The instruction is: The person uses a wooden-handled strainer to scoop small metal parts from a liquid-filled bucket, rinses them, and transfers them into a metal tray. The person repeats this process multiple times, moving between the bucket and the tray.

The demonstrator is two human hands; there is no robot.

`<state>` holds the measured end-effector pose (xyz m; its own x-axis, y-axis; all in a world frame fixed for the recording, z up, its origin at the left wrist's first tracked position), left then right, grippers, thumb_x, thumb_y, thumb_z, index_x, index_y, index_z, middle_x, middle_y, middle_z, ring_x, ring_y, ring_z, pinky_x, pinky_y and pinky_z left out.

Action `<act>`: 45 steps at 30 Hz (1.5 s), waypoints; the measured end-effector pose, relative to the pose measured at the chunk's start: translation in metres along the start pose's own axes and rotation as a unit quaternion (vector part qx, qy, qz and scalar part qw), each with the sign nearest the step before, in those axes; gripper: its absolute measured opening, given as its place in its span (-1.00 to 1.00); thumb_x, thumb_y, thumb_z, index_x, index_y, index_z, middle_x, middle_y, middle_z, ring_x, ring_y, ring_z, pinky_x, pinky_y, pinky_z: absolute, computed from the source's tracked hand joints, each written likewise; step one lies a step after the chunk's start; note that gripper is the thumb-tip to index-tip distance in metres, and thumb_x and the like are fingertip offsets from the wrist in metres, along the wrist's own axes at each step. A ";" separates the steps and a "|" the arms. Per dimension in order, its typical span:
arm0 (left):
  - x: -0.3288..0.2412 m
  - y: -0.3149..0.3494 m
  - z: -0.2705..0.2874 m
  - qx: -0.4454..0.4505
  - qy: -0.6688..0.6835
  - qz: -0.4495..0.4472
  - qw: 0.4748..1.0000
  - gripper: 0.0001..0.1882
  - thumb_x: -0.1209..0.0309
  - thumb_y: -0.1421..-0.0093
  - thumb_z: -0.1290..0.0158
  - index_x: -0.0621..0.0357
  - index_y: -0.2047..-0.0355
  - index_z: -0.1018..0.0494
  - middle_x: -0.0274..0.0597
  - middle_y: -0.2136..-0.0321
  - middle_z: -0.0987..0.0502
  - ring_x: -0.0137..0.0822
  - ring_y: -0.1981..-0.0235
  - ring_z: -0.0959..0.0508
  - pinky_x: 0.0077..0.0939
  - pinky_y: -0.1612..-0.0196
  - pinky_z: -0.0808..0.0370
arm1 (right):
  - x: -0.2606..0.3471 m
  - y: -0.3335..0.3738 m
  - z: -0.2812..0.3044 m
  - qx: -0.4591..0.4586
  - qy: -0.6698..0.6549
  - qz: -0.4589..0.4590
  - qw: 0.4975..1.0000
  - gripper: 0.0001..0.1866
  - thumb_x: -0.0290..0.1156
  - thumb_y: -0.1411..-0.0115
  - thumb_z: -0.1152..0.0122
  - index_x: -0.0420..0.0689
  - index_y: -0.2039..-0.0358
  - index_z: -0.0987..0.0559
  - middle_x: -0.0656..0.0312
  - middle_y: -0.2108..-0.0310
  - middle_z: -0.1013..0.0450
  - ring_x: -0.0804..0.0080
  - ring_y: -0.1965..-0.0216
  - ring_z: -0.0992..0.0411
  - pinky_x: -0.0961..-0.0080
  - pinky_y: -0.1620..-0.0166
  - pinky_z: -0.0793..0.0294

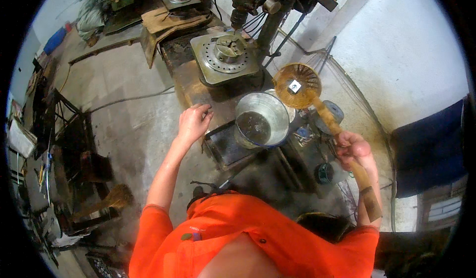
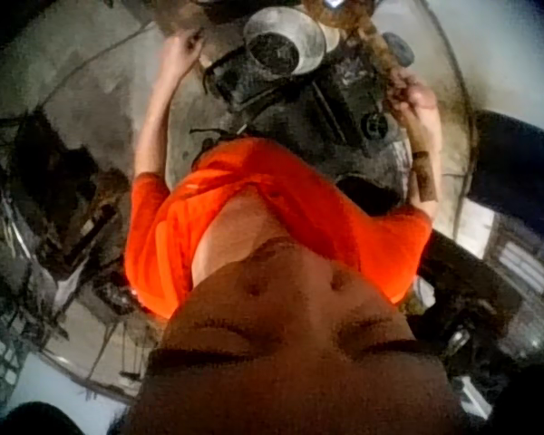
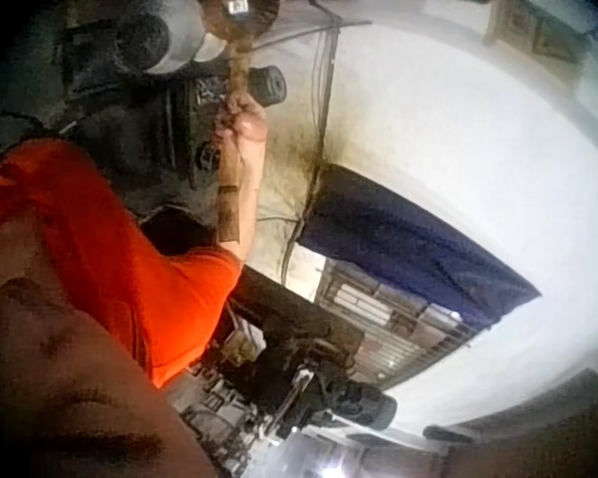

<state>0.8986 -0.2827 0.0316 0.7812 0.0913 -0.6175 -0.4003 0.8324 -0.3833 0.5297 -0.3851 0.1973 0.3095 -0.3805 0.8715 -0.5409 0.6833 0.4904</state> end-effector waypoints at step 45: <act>-0.112 -0.097 -0.177 0.166 -0.109 -0.190 0.962 -0.71 0.23 0.24 -0.11 0.16 0.54 -0.46 -0.04 0.55 -0.48 -0.08 0.47 -0.51 -0.23 0.41 -0.45 | -0.084 -0.025 -0.083 -0.046 0.051 -0.009 0.998 -0.90 -0.57 0.18 0.11 -0.09 0.62 -0.23 0.37 0.77 -0.12 0.59 0.77 -0.14 0.59 0.75 -0.13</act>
<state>0.7652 -0.4708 0.0163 0.9368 -0.1713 -0.3050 0.0800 0.9538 -0.2897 0.5828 -0.3185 0.1116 0.3997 -0.3314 0.8547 -0.4612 0.7331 0.4999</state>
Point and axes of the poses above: each hand's wrist, its own y-axis away from the middle knuckle, its own z-axis out of the back of the hand, x = y × z, the point moved 3 cm from there along -y, towards the middle knuckle
